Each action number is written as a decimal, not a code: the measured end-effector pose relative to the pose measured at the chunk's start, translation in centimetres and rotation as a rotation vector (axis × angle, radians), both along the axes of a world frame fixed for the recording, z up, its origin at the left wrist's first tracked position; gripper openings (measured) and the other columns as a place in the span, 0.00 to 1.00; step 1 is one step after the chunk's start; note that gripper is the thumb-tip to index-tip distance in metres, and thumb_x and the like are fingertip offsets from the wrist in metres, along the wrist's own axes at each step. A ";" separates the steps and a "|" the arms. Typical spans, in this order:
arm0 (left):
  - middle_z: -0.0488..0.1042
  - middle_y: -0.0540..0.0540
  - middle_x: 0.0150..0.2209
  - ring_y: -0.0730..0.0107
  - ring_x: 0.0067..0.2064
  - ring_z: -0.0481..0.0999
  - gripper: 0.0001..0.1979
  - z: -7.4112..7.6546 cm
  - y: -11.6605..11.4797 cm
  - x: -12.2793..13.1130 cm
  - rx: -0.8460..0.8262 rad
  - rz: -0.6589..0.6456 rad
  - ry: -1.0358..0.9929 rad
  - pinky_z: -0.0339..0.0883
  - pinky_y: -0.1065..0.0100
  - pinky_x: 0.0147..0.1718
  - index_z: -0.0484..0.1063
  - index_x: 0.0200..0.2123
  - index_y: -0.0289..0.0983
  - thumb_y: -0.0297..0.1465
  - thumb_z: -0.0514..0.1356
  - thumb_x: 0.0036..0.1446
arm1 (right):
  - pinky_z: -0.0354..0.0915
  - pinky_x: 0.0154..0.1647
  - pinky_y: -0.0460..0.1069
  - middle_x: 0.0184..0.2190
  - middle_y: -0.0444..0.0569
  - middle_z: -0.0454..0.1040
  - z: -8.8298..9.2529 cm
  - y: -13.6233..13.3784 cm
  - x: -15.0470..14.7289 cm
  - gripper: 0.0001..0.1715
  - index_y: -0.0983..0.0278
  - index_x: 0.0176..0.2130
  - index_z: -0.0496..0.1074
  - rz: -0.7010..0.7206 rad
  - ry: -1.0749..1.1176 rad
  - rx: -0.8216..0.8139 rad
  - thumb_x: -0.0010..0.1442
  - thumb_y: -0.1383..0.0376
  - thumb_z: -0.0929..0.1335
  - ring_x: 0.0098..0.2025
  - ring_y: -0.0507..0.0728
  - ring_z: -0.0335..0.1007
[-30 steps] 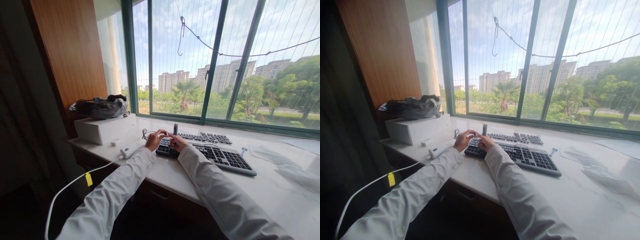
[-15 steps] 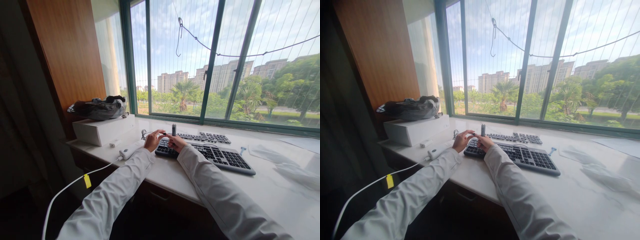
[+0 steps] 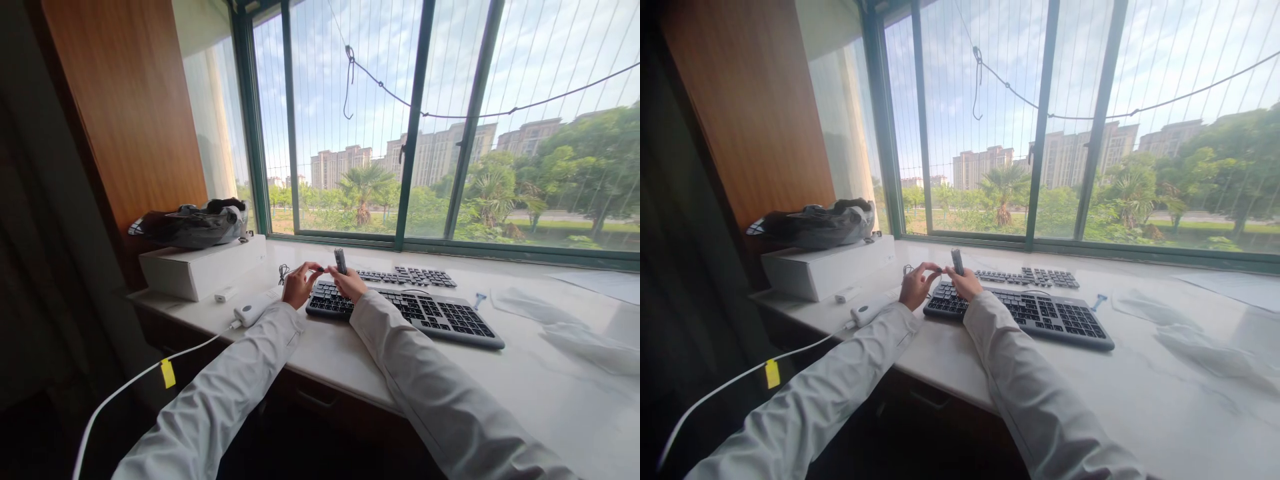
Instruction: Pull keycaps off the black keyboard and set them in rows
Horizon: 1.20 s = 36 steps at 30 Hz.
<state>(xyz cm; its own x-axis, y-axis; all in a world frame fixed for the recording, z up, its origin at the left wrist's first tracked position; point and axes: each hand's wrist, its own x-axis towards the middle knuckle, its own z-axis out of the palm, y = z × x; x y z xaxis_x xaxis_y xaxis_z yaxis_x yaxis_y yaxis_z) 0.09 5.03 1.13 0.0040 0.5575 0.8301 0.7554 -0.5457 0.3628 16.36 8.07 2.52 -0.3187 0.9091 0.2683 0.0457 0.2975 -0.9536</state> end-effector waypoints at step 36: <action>0.81 0.46 0.36 0.65 0.38 0.76 0.15 5.0 18.8 4.5 -0.752 0.054 0.392 0.65 0.73 0.30 0.81 0.37 0.40 0.39 0.66 0.46 | 0.68 0.35 0.56 0.34 0.56 0.78 0.1 -3.2 0.5 0.16 0.64 0.36 0.76 0.059 -1.170 0.990 0.55 0.57 0.64 0.36 0.64 0.75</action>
<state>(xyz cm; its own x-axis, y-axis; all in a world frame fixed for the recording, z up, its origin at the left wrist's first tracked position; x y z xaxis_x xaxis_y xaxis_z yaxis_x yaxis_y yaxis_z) 4.56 23.86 6.12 0.1719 0.9681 0.1821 0.9201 -0.2238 0.3213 16.85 4.90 2.59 -0.8039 0.5011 0.3203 0.5714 0.8001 0.1825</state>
